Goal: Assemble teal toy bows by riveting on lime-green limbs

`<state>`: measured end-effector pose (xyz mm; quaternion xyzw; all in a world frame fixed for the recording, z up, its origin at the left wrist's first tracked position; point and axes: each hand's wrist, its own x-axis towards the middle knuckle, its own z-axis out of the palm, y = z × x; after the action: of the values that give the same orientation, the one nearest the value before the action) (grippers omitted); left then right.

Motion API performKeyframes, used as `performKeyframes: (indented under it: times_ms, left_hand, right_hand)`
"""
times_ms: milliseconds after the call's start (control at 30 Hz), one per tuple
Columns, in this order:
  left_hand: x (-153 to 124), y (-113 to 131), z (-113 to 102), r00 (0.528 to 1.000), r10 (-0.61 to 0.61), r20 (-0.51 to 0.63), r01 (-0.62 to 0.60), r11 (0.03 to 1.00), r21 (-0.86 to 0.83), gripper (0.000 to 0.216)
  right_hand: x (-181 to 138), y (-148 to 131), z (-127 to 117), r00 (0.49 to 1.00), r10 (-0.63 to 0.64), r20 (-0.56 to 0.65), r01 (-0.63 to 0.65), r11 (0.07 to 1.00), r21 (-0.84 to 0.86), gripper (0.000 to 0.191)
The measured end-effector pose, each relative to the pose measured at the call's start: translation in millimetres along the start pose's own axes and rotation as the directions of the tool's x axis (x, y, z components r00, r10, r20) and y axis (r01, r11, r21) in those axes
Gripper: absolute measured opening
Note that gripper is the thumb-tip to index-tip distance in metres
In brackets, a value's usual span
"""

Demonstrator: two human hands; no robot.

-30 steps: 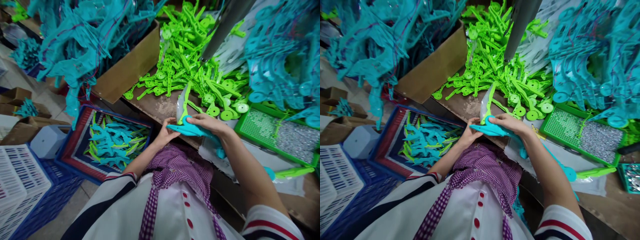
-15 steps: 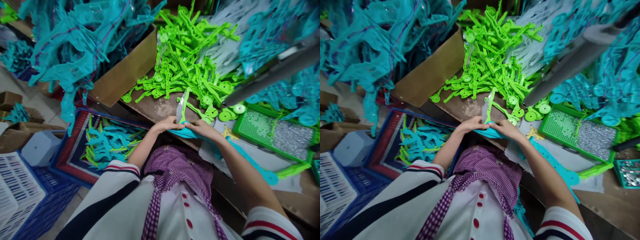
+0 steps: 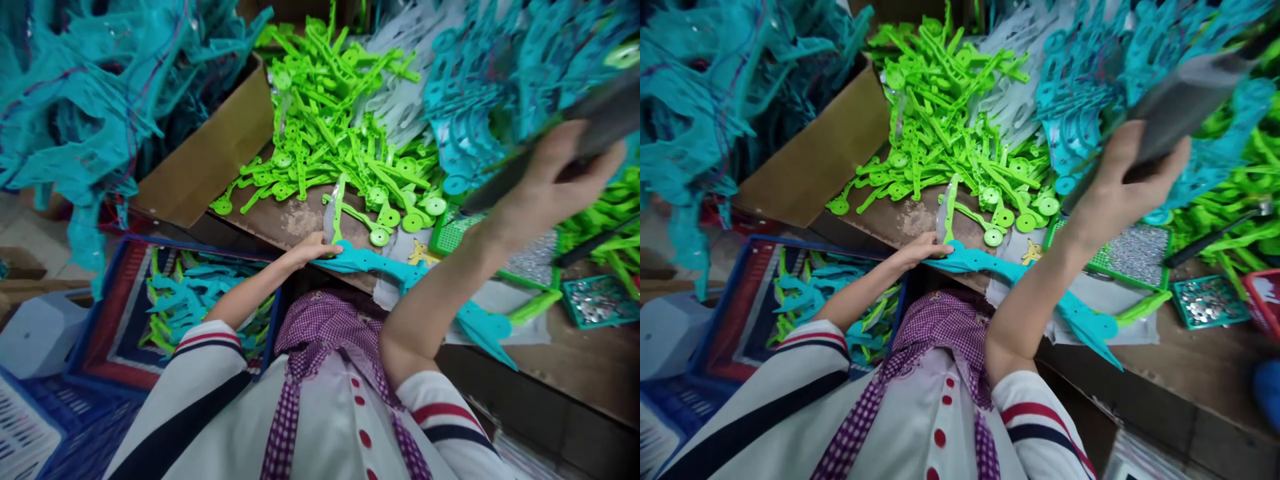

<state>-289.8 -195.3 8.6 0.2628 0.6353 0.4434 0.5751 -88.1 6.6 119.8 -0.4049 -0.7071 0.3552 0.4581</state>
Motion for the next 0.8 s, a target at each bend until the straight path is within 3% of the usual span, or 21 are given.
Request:
performKeyframes:
  times_ms: [67, 100, 267, 367, 467, 633, 800]
  left_hand:
    - [0.2, -0.4, -0.2, 0.999, -0.045, -0.007, 0.045, 0.999, -0.011, 0.024]
    - [0.4, -0.6, -0.2, 0.998, -0.063, -0.012, 0.063, 0.998, -0.020, 0.024]
    - [1.3, 1.6, 1.1, 0.991, -0.128, -0.024, 0.126, 0.989, -0.079, 0.035]
    - [0.5, 2.9, 2.9, 0.989, -0.150, -0.012, 0.148, 0.983, -0.106, 0.040]
    - [-1.5, 2.1, 5.2, 0.988, -0.148, -0.039, 0.143, 0.983, -0.113, 0.044]
    - [-1.9, 2.8, 8.8, 0.985, -0.150, -0.087, 0.140, 0.984, -0.111, 0.047]
    - [1.9, 8.4, 9.5, 0.978, -0.188, -0.086, 0.177, 0.976, -0.123, 0.049]
  right_hand:
    - [8.9, -2.6, 9.5, 0.925, -0.069, -0.373, 0.087, 0.996, 0.031, 0.045]
    - [8.1, -1.5, 9.9, 0.889, -0.077, -0.451, 0.114, 0.992, 0.056, 0.042]
    - [-0.1, 26.3, -17.7, 0.958, 0.050, -0.283, 0.033, 0.959, 0.282, 0.027]
    - [17.2, 51.9, -29.4, 0.943, 0.057, -0.329, 0.036, 0.963, 0.269, 0.037]
    - [39.1, 76.0, -25.1, 0.915, 0.036, -0.403, 0.065, 0.970, 0.234, 0.049]
    - [53.3, 99.6, -7.9, 0.957, 0.004, -0.290, 0.085, 0.952, 0.294, 0.056]
    - [58.1, 113.5, -2.0, 0.907, 0.037, -0.420, 0.137, 0.917, 0.375, 0.057]
